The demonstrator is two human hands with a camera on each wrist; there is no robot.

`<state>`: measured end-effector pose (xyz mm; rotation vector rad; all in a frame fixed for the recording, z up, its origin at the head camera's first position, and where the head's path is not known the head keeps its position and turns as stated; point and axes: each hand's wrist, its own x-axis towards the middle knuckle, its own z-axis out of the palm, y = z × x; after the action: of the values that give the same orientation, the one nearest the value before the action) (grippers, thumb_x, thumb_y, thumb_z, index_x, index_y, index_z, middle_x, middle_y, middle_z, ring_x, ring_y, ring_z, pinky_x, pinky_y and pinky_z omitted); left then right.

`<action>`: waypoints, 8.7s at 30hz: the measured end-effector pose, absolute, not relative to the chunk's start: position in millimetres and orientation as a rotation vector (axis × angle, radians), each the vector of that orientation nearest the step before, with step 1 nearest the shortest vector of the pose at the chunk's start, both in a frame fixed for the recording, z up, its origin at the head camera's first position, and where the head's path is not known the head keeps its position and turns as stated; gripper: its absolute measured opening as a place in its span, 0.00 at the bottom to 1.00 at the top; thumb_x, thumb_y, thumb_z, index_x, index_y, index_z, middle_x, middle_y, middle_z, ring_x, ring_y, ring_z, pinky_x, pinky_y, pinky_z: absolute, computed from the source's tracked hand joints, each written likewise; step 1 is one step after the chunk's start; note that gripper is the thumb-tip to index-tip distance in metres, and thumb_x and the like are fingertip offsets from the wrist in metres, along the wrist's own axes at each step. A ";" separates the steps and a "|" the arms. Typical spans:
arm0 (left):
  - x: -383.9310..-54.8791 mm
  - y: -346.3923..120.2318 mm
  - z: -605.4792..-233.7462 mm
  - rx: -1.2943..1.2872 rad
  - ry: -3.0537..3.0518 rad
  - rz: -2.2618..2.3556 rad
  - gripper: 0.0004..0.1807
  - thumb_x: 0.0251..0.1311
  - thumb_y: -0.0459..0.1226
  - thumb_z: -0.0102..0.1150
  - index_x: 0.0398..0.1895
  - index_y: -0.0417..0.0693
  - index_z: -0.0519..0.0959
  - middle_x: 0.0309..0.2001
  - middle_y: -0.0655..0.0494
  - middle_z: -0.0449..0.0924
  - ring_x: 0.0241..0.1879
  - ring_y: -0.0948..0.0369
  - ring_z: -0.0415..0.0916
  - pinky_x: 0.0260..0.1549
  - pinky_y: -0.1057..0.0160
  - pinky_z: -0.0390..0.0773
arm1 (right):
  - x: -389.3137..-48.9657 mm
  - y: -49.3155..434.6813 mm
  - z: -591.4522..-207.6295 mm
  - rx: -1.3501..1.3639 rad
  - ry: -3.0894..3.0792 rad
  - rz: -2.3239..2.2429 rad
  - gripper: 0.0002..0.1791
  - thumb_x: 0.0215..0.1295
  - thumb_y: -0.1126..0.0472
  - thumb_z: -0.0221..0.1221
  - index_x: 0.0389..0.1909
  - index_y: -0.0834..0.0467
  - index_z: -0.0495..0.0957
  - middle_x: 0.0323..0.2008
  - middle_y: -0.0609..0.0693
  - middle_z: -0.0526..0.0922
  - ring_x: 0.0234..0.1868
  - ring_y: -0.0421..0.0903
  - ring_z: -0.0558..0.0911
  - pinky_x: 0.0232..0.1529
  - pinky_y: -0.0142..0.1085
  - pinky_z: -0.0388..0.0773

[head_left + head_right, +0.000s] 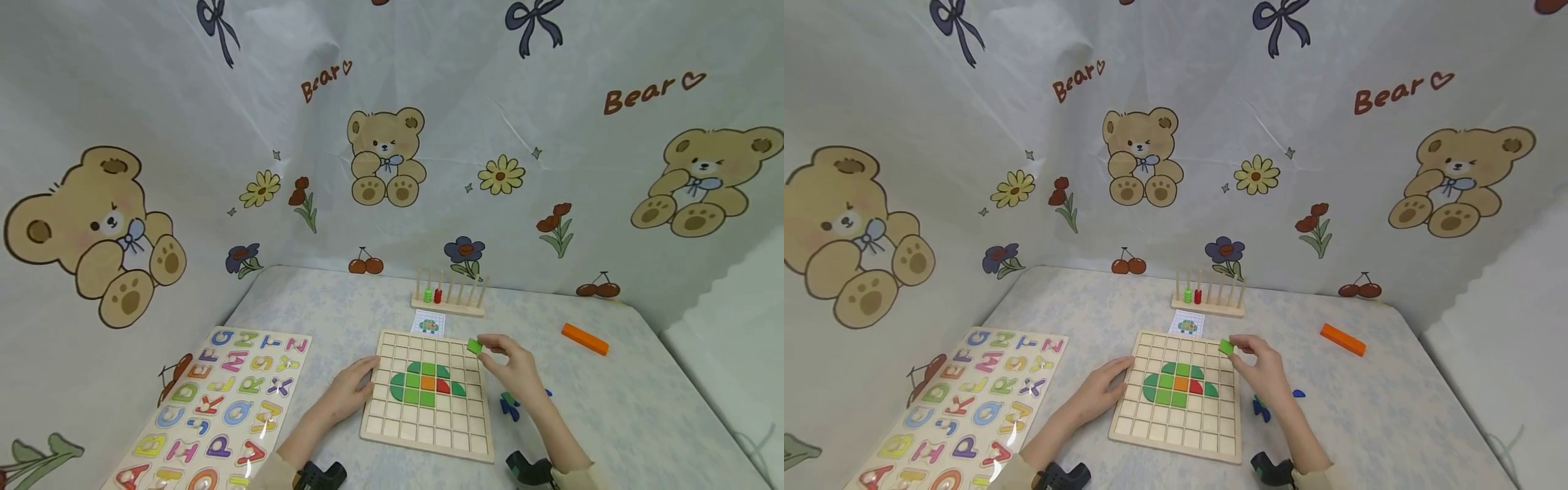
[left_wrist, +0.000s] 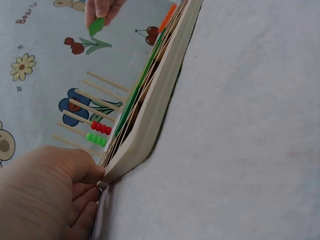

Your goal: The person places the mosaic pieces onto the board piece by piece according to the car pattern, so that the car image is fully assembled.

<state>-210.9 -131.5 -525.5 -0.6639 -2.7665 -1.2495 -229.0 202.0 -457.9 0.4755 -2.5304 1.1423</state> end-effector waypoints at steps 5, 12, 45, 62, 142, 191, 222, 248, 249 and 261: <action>-210.5 -131.1 -525.4 -0.648 -2.764 -1.257 0.27 0.65 0.31 0.51 0.68 0.37 0.63 0.66 0.45 0.62 0.66 0.50 0.59 0.62 0.50 0.62 | -219.0 190.1 -462.0 0.522 -2.544 1.160 0.17 0.56 0.68 0.65 0.48 0.60 0.79 0.45 0.49 0.81 0.46 0.49 0.79 0.46 0.49 0.77; -211.7 -131.2 -525.9 -0.656 -2.766 -1.254 0.28 0.65 0.31 0.50 0.68 0.38 0.62 0.67 0.45 0.62 0.66 0.50 0.59 0.62 0.50 0.62 | -206.3 178.0 -467.0 0.538 -2.604 1.253 0.17 0.56 0.67 0.66 0.47 0.57 0.80 0.44 0.44 0.82 0.45 0.46 0.78 0.47 0.48 0.77; -210.6 -131.2 -525.4 -0.664 -2.762 -1.253 0.27 0.65 0.31 0.50 0.68 0.36 0.62 0.67 0.45 0.62 0.66 0.50 0.58 0.63 0.51 0.62 | -184.1 165.0 -503.4 0.751 -2.738 1.032 0.16 0.53 0.69 0.67 0.42 0.54 0.81 0.42 0.41 0.80 0.46 0.43 0.78 0.45 0.39 0.79; -208.7 -131.4 -525.8 -0.660 -2.748 -1.261 0.27 0.65 0.30 0.50 0.68 0.36 0.63 0.66 0.43 0.63 0.66 0.49 0.59 0.62 0.50 0.62 | -185.8 160.9 -506.9 0.824 -2.666 0.942 0.15 0.52 0.68 0.67 0.42 0.55 0.81 0.40 0.45 0.81 0.43 0.42 0.76 0.40 0.36 0.79; -211.4 -131.9 -527.0 -0.648 -2.771 -1.276 0.27 0.65 0.32 0.51 0.68 0.38 0.63 0.67 0.45 0.62 0.67 0.51 0.58 0.64 0.52 0.60 | -198.7 259.5 -503.0 0.426 -2.861 0.927 0.20 0.51 0.73 0.66 0.47 0.61 0.80 0.43 0.50 0.81 0.43 0.48 0.80 0.41 0.37 0.80; -211.7 -133.0 -523.5 -0.673 -2.761 -1.282 0.27 0.66 0.32 0.50 0.68 0.36 0.62 0.67 0.43 0.62 0.66 0.50 0.58 0.63 0.50 0.61 | -192.1 188.5 -480.8 0.808 -2.618 1.093 0.15 0.54 0.69 0.66 0.43 0.57 0.80 0.40 0.42 0.80 0.40 0.43 0.77 0.39 0.41 0.80; -213.0 -131.6 -527.1 -0.681 -2.747 -1.280 0.27 0.66 0.32 0.49 0.68 0.37 0.62 0.67 0.44 0.62 0.66 0.50 0.58 0.63 0.50 0.61 | -192.5 179.5 -507.5 0.889 -2.584 0.879 0.16 0.48 0.70 0.69 0.39 0.56 0.82 0.39 0.44 0.81 0.43 0.42 0.77 0.40 0.34 0.80; -210.4 -131.0 -527.8 -0.660 -2.755 -1.277 0.27 0.65 0.31 0.50 0.68 0.36 0.62 0.66 0.44 0.62 0.66 0.50 0.58 0.63 0.51 0.62 | -190.5 180.3 -509.8 0.951 -2.558 0.927 0.15 0.49 0.71 0.68 0.39 0.55 0.82 0.39 0.43 0.81 0.41 0.40 0.77 0.39 0.33 0.80; -210.1 -131.0 -528.2 -0.658 -2.758 -1.274 0.27 0.65 0.31 0.50 0.68 0.36 0.62 0.67 0.44 0.62 0.66 0.50 0.58 0.63 0.51 0.62 | -190.2 180.0 -509.9 0.954 -2.559 0.930 0.16 0.49 0.71 0.68 0.39 0.55 0.82 0.39 0.43 0.81 0.41 0.40 0.77 0.39 0.34 0.80; -210.5 -131.7 -527.2 -0.670 -2.763 -1.271 0.27 0.66 0.32 0.50 0.68 0.36 0.62 0.67 0.44 0.62 0.66 0.51 0.58 0.63 0.51 0.61 | -193.0 189.4 -489.0 0.876 -2.547 1.183 0.12 0.58 0.65 0.65 0.44 0.57 0.82 0.41 0.44 0.81 0.40 0.47 0.79 0.39 0.40 0.80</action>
<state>-210.5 -131.7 -527.2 -0.6698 -2.7635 -1.2715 -193.0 189.4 -489.0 0.8756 -2.5469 1.1833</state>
